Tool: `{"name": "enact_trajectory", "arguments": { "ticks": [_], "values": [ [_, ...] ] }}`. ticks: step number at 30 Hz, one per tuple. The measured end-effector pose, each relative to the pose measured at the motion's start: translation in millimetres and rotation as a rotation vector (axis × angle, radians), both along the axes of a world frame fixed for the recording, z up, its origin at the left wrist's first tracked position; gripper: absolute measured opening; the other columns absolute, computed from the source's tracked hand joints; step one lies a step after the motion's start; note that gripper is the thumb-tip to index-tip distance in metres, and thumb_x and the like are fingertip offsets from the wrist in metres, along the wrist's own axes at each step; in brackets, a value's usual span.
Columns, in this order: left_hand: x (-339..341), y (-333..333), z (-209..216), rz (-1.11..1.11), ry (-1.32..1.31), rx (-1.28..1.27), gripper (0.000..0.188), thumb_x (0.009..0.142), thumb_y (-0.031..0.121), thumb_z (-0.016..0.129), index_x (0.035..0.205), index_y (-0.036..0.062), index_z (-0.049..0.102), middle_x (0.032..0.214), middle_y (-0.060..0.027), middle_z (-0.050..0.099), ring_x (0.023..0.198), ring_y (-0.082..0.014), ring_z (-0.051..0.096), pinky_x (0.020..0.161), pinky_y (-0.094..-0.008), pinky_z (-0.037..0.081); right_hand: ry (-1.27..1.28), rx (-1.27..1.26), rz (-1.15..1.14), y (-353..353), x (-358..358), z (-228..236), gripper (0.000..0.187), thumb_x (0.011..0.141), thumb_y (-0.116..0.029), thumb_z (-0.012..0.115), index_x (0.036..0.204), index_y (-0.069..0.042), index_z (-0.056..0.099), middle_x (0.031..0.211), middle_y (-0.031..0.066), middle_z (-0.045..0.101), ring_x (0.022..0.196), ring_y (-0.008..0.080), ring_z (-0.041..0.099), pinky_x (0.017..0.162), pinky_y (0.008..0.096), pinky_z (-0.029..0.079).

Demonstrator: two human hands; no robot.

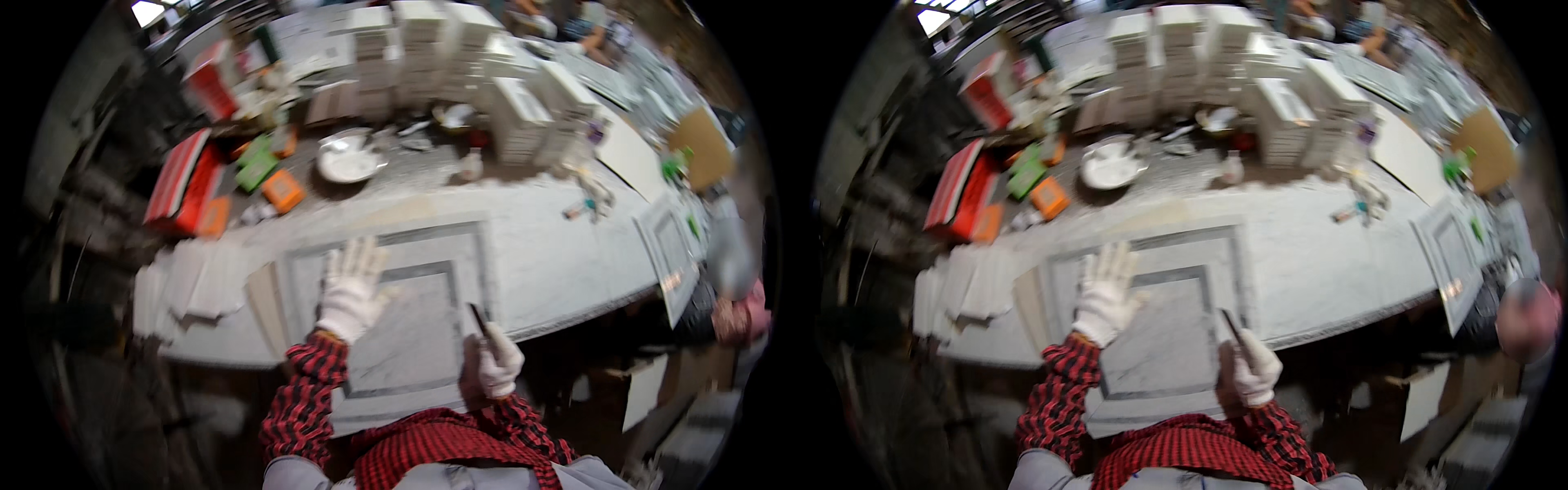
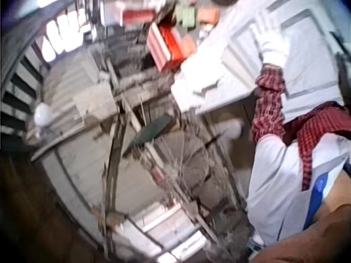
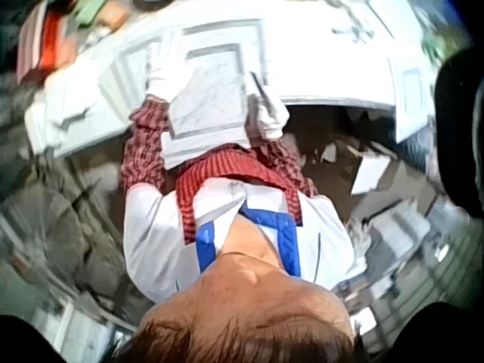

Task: The person uses a small metal scraper to smooth and clean the edges and corners of a white ceramic tile. They repeatedly scrape along the edges, flip the tile to work on different sides, and occasionally apply a liquid from a small bottle to the surface before scraping again.

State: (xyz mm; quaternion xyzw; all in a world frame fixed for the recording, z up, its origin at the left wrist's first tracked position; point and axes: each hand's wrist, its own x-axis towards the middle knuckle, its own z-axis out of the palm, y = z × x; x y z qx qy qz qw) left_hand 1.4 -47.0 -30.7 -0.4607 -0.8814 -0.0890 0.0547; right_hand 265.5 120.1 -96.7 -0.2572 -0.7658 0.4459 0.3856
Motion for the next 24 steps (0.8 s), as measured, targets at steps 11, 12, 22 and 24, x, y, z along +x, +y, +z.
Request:
{"name": "enact_trajectory", "arguments": {
  "ticks": [11,12,22,24],
  "values": [
    [-65,-37,-19,0.411,0.094,0.051,0.071,0.100,0.047,0.045,0.155,0.0045,0.032,0.163,-0.0157,0.028,0.152,-0.0338,0.022,0.124,-0.0517,0.012,-0.151,0.109,0.019,11,2,25,0.034,0.080,0.002,0.068,0.113,-0.005,0.072,0.080,0.0156,0.069,0.070,0.0298,0.069,0.063,0.0336,0.053],
    [-68,-36,-19,0.445,0.089,0.053,0.070,0.101,0.047,0.043,0.155,0.0044,0.031,0.163,-0.0161,0.028,0.153,-0.0337,0.021,0.124,-0.0516,0.012,-0.160,0.112,0.011,10,3,22,0.034,0.079,0.002,0.068,0.113,-0.005,0.072,0.080,0.0155,0.069,0.070,0.0305,0.069,0.063,0.0338,0.054],
    [0,136,33,-0.475,-0.056,0.112,0.061,0.085,0.036,0.069,0.135,0.0038,0.055,0.135,-0.0205,0.058,0.125,-0.0351,0.053,0.110,-0.0511,0.036,-0.076,0.146,0.016,10,3,18,0.032,0.075,0.006,0.069,0.106,-0.002,0.072,0.076,0.0132,0.067,0.063,0.0286,0.066,0.058,0.0333,0.052],
    [-5,160,33,-0.576,-0.083,0.173,0.060,0.085,0.034,0.068,0.135,0.0045,0.055,0.137,-0.0199,0.057,0.127,-0.0359,0.052,0.111,-0.0508,0.036,-0.001,0.103,0.007,7,-4,21,0.029,0.077,0.005,0.063,0.103,-0.004,0.072,0.070,0.0150,0.061,0.059,0.0319,0.062,0.055,0.0338,0.048]
  ]
}}
